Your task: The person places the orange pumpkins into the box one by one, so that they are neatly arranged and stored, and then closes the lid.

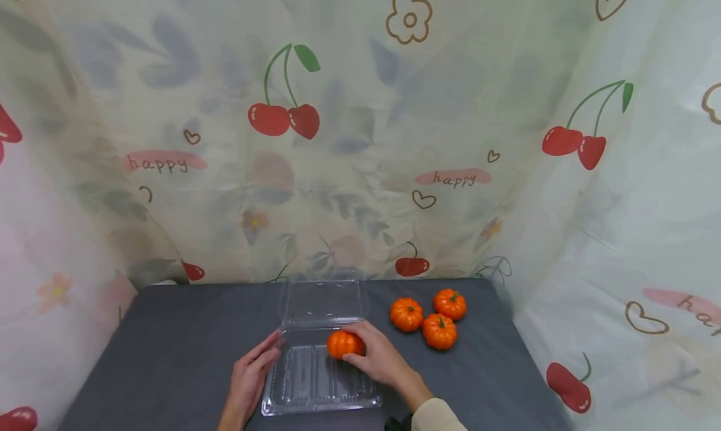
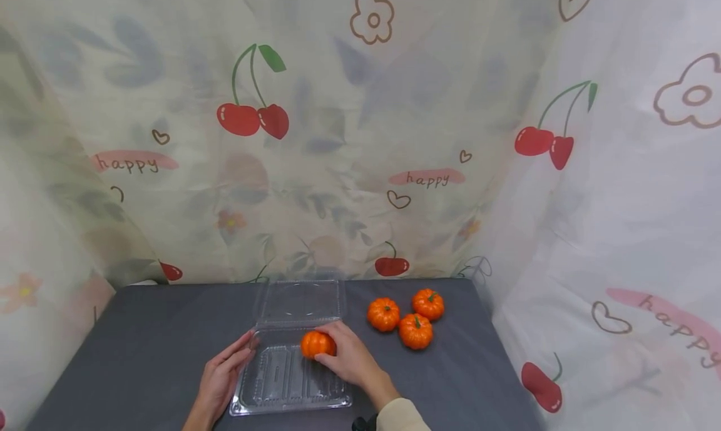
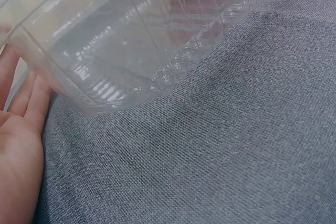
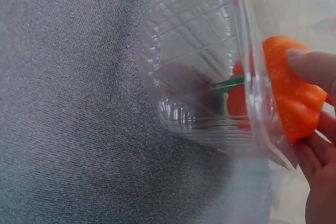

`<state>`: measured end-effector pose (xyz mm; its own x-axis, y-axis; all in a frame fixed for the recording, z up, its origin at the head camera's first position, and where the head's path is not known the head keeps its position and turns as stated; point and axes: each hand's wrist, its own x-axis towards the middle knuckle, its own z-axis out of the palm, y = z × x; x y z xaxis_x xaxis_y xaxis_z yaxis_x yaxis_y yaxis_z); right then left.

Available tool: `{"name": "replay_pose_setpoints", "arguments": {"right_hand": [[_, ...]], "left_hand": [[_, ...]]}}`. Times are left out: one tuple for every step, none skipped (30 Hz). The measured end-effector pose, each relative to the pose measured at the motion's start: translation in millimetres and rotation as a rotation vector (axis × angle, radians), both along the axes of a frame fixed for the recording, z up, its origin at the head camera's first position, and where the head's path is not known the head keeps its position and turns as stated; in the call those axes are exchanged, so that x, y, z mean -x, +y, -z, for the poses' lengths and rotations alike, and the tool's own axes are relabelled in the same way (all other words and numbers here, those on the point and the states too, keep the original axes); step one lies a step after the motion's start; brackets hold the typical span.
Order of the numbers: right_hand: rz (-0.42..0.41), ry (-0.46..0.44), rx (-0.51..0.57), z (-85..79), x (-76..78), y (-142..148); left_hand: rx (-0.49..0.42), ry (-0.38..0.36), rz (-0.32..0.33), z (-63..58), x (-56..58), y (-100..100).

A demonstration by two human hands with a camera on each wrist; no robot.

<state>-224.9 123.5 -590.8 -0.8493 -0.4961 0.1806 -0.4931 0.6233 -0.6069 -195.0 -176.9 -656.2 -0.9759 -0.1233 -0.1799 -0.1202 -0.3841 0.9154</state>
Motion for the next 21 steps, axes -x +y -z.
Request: {"name": "replay_pose_setpoints", "arguments": {"right_hand": [[-0.004, -0.004, -0.008, -0.1, 0.2, 0.2], [-0.006, -0.011, -0.016, -0.6, 0.0, 0.4], [-0.009, -0.017, -0.024, -0.7, 0.1, 0.6], [-0.012, -0.022, -0.030, -0.9, 0.2, 0.7], [-0.016, -0.027, -0.032, -1.2, 0.3, 0.8], [-0.017, -0.032, -0.035, -1.6, 0.5, 0.9], [-0.019, -0.032, -0.037, -1.7, 0.5, 0.9], [-0.020, -0.033, -0.036, -1.7, 0.7, 1.0], [-0.019, -0.037, -0.036, -1.8, 0.9, 1.0], [-0.018, -0.040, -0.035, -2.1, 0.9, 1.1], [-0.016, -0.043, -0.038, -2.2, 0.8, 1.2], [-0.013, -0.048, -0.042, -2.4, 0.6, 1.3], [-0.011, -0.053, -0.043, -2.7, 0.4, 1.4], [-0.011, -0.055, -0.045, -3.2, 0.0, 1.6], [-0.008, -0.063, -0.047, -3.8, -0.5, 1.7], [-0.008, -0.067, -0.048, -4.2, -0.6, 1.9], [-0.008, -0.069, -0.049, -4.8, -0.7, 1.9], [-0.007, -0.076, -0.049, -5.6, -1.0, 2.0], [-0.010, -0.074, -0.053, -5.9, -0.9, 2.1], [-0.010, -0.079, -0.055, -6.6, -1.1, 2.1], [-0.009, -0.086, -0.057, -7.1, -1.0, 2.0]], "left_hand": [[0.002, 0.002, 0.000, 0.0, 0.2, 0.2], [0.005, 0.001, -0.003, -0.2, 0.4, 0.4], [0.008, -0.001, -0.003, -0.5, 0.4, 0.5], [0.012, -0.006, -0.004, -0.7, 0.5, 0.6], [0.014, -0.014, -0.005, -1.0, 0.8, 0.8], [0.014, -0.020, -0.007, -1.4, 1.0, 0.9], [0.009, -0.027, -0.008, -1.4, 1.0, 1.1], [0.012, -0.032, -0.009, -1.5, 1.1, 1.2], [0.011, -0.037, -0.010, -1.3, 1.2, 1.3], [0.012, -0.036, -0.011, -1.0, 1.3, 1.4], [0.014, -0.033, -0.009, -0.6, 1.4, 1.4], [0.020, -0.023, -0.006, -0.1, 1.2, 1.3], [0.024, -0.020, -0.006, 0.5, 1.4, 1.2], [0.026, -0.018, -0.003, 1.0, 1.5, 1.2], [0.029, -0.013, -0.002, 1.4, 1.5, 1.2], [0.030, -0.012, -0.002, 1.7, 1.5, 1.1], [0.033, -0.013, -0.002, 1.7, 1.5, 1.1], [0.032, -0.017, -0.002, 1.7, 1.5, 1.0], [0.031, -0.027, -0.005, 1.3, 1.6, 1.2], [0.033, -0.034, -0.005, 0.9, 1.5, 1.1], [0.037, -0.041, -0.007, 0.5, 1.6, 1.1]]}}
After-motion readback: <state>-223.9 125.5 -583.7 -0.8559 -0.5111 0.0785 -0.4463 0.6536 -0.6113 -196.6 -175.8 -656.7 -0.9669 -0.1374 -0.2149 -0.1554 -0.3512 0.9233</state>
